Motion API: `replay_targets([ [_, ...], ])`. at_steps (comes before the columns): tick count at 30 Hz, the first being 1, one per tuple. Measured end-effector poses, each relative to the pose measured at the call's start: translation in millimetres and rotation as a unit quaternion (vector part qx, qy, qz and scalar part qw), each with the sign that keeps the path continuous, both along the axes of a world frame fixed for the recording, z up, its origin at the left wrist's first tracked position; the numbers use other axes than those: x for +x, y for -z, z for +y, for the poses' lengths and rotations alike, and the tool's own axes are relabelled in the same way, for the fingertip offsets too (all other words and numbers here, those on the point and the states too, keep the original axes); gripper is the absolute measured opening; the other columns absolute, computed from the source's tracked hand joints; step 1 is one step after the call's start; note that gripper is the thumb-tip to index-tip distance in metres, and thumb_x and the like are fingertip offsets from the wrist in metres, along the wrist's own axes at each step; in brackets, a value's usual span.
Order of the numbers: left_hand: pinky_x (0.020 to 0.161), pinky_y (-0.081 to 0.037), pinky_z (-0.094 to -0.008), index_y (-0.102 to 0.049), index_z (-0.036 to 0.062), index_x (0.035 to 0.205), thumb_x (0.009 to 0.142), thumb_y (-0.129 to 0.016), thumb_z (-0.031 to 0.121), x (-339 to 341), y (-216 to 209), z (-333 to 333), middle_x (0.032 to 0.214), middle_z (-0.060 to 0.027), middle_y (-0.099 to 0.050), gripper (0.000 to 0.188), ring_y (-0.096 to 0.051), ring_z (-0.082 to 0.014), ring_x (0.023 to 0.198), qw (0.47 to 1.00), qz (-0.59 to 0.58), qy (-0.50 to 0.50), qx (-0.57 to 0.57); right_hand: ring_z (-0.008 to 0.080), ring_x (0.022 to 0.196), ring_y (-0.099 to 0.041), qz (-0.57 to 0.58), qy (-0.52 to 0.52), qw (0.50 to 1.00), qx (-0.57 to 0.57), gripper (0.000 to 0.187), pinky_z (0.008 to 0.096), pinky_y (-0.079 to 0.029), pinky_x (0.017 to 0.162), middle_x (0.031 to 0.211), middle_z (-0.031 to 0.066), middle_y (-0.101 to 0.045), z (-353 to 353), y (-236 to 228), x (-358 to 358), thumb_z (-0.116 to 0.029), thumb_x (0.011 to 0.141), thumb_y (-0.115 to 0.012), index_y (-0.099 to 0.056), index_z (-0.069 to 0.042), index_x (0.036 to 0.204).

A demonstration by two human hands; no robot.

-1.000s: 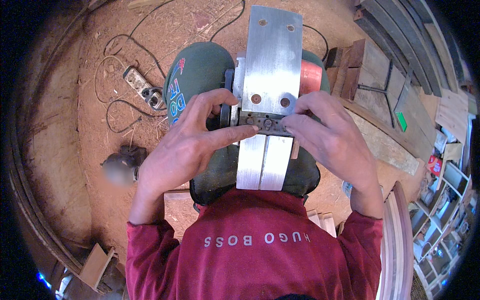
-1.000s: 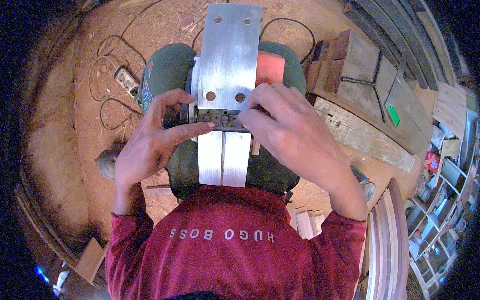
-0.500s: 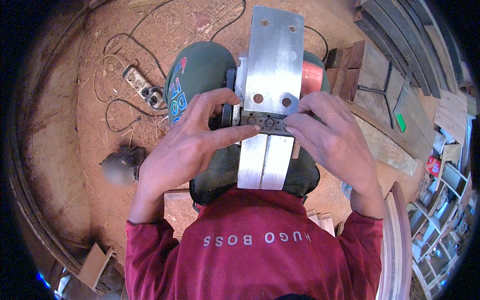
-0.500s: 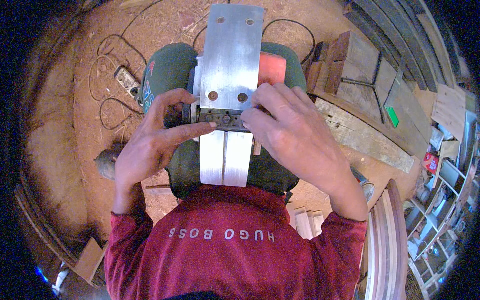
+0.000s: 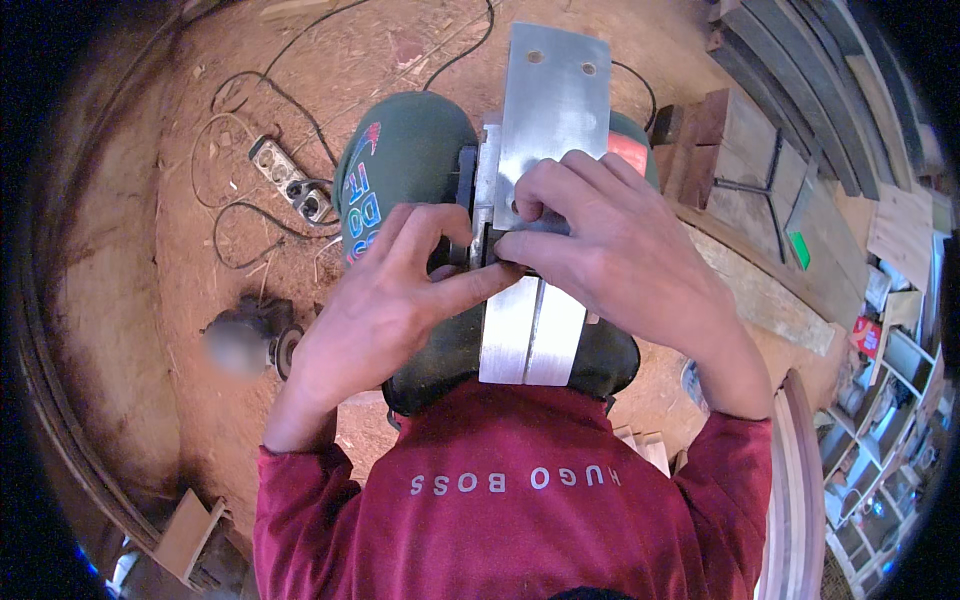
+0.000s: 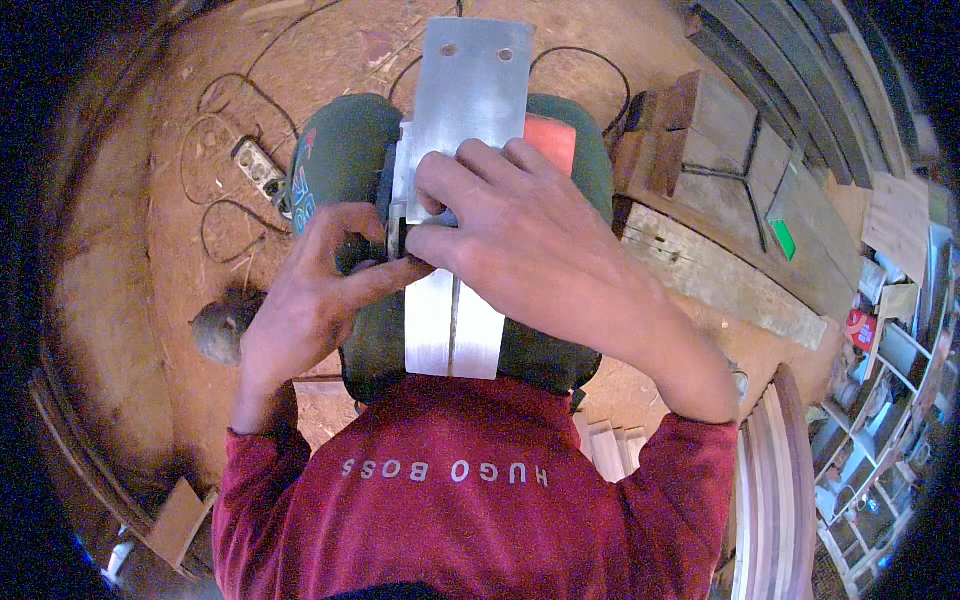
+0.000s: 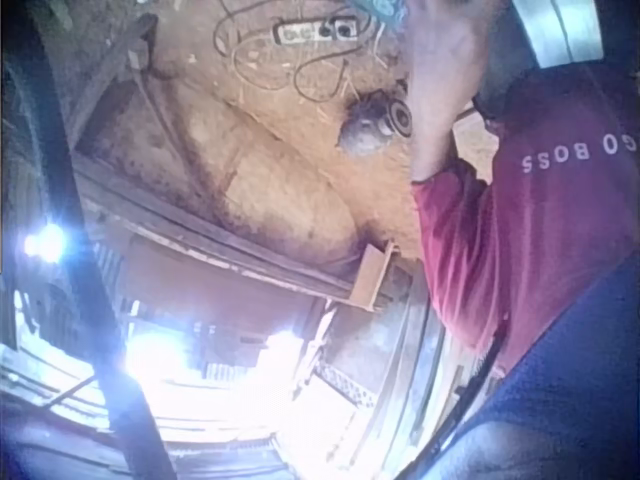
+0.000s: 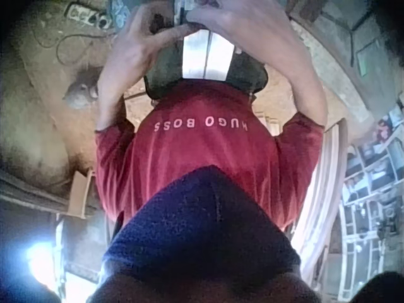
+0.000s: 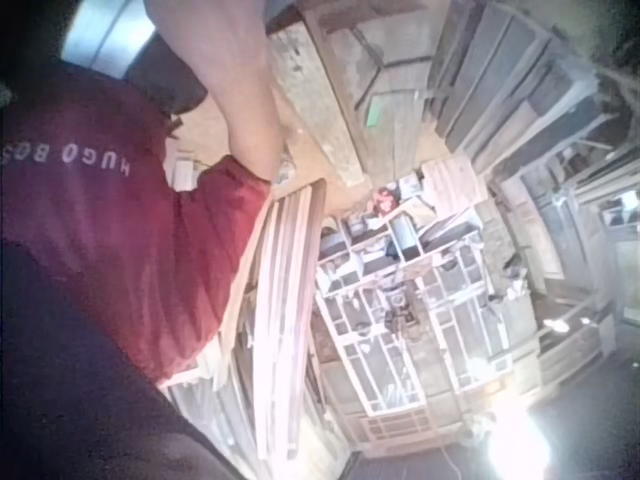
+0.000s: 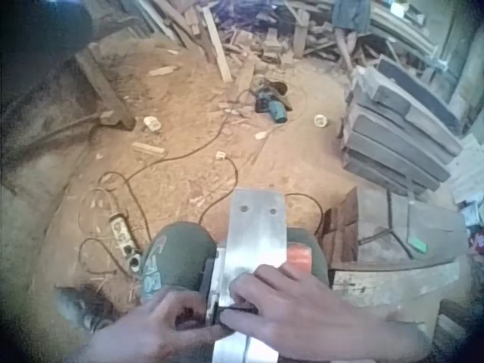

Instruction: The person adjusts a handheld electric planer by tightening screws on the blade assembly with a socket wrench and checking the blade alignment with a square ruler.

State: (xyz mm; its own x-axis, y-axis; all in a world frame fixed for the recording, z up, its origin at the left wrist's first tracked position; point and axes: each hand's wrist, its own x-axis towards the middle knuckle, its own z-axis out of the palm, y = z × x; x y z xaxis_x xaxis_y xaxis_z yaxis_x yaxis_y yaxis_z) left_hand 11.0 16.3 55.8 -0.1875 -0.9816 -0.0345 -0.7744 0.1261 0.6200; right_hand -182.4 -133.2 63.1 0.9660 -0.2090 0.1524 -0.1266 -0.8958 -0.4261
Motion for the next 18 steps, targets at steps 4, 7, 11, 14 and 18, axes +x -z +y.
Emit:
replay_targets([
  [4, 0.091, -0.053, -0.0414, -0.074, 0.0206, 0.120, 0.078, -0.061, 0.002, 0.5, 1.7, -1.9, 0.111, -0.0093, -0.051, 0.047, -0.054, -0.0318, 0.110, 0.999, -0.019, 0.009, -0.030, 0.0230, 0.099, -0.059, 0.012, -0.007, 1.000, -0.026, 0.013, 0.0371, -0.047, 0.081, 0.099, 0.0048, -0.056, -0.8, -0.2, 3.7, -0.016, 0.078, -0.067, -0.070, -0.009, 0.089],
  [7, 0.091, -0.053, -0.0413, -0.074, 0.0204, 0.119, 0.078, -0.062, 0.003, -0.1, 4.4, -1.1, 0.110, -0.0093, -0.051, 0.046, -0.054, -0.0314, 0.111, 0.999, -0.015, 0.007, -0.040, 0.0225, 0.097, -0.060, 0.021, -0.013, 0.999, -0.034, 0.016, 0.0370, -0.047, 0.079, 0.098, 0.0037, -0.055, -1.3, -2.6, 6.9, -0.015, 0.077, -0.069, -0.069, -0.009, 0.092],
  [11, 0.091, -0.053, -0.0415, -0.073, 0.0165, 0.118, 0.078, -0.063, 0.003, 1.7, 6.8, -1.1, 0.107, -0.0097, -0.052, 0.044, -0.056, -0.0317, 0.110, 0.997, -0.010, 0.013, -0.070, 0.0221, 0.094, -0.060, 0.024, -0.019, 0.998, -0.055, 0.013, 0.0371, -0.047, 0.077, 0.095, 0.0042, -0.053, -2.1, -4.1, 10.3, -0.016, 0.079, -0.067, -0.066, -0.009, 0.088],
  [14, 0.092, -0.052, -0.0417, -0.072, 0.0102, 0.113, 0.078, -0.066, -0.001, 2.3, 6.8, 2.1, 0.109, -0.0124, -0.055, 0.037, -0.059, -0.0329, 0.108, 0.997, 0.020, -0.012, -0.068, 0.0219, 0.098, -0.060, 0.045, -0.039, 0.996, -0.065, 0.012, 0.0355, -0.048, 0.080, 0.099, 0.0058, -0.058, -3.7, -8.5, 11.5, -0.018, 0.081, -0.064, -0.068, -0.009, 0.088],
  [18, 0.088, -0.055, -0.0405, -0.070, 0.0030, 0.110, 0.081, -0.072, -0.005, 5.0, 19.9, 7.3, 0.112, -0.0166, -0.060, 0.030, -0.064, -0.0340, 0.104, 0.992, 0.065, -0.062, -0.084, 0.0215, 0.096, -0.060, 0.037, -0.042, 0.994, -0.091, 0.012, 0.0355, -0.048, 0.079, 0.098, 0.0054, -0.058, -1.4, -5.5, 12.0, -0.018, 0.081, -0.065, -0.068, -0.009, 0.088],
])
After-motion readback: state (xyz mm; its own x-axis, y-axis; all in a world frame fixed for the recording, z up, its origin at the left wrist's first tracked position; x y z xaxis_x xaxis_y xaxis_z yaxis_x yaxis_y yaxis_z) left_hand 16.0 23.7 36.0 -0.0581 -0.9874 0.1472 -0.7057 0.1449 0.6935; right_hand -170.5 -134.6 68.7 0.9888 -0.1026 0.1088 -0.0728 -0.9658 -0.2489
